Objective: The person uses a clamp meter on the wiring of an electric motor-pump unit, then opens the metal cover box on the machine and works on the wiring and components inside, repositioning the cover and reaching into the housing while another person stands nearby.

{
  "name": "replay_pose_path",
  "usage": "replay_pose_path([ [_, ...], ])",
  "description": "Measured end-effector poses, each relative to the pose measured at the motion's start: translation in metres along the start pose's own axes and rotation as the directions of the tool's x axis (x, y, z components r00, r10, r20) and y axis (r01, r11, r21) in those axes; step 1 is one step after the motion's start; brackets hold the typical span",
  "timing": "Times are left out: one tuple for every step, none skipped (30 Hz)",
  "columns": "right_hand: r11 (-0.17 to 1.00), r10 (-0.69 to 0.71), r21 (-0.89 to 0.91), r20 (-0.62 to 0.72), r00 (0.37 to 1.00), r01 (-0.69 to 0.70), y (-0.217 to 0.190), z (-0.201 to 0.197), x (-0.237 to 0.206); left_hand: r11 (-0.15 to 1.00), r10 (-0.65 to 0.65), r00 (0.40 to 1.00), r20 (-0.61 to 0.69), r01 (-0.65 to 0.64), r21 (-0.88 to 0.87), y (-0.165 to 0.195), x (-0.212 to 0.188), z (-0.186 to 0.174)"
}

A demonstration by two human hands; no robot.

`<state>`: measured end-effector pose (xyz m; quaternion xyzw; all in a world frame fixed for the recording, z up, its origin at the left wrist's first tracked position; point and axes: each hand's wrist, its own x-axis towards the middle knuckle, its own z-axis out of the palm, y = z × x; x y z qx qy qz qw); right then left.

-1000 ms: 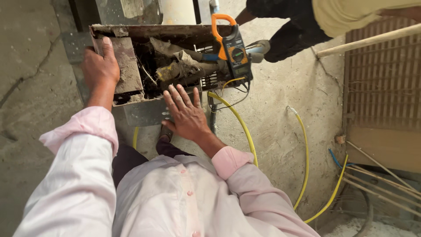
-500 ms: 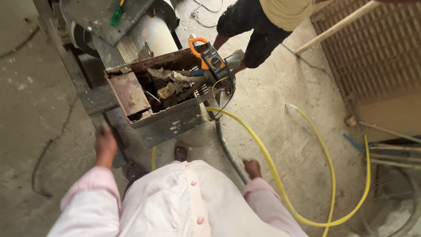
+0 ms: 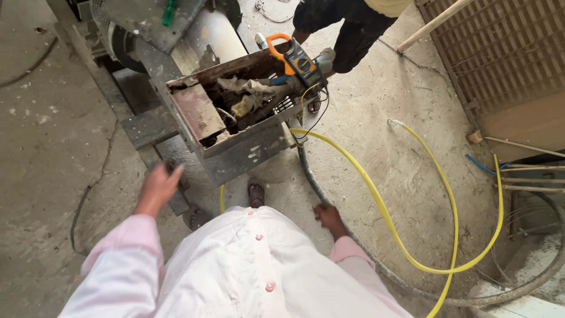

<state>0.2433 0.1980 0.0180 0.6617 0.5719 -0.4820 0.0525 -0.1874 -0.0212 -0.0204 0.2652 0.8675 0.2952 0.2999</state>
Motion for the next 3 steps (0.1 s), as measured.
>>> replay_pose_path([
  [0.999,-0.037,0.017,-0.006,0.999,0.038,-0.008,0.002,0.000,0.997,0.023,1.000,-0.018,-0.025,-0.075,0.017,0.011,0.001],
  [0.998,-0.065,0.027,-0.013,0.998,0.065,-0.013,0.005,-0.002,0.988,0.044,0.998,-0.037,-0.049,-0.150,0.034,0.018,0.002],
  [0.995,-0.095,0.039,-0.019,0.995,0.096,-0.019,0.008,-0.002,0.994,0.043,0.999,-0.007,-0.044,-0.101,0.052,0.022,-0.001],
])
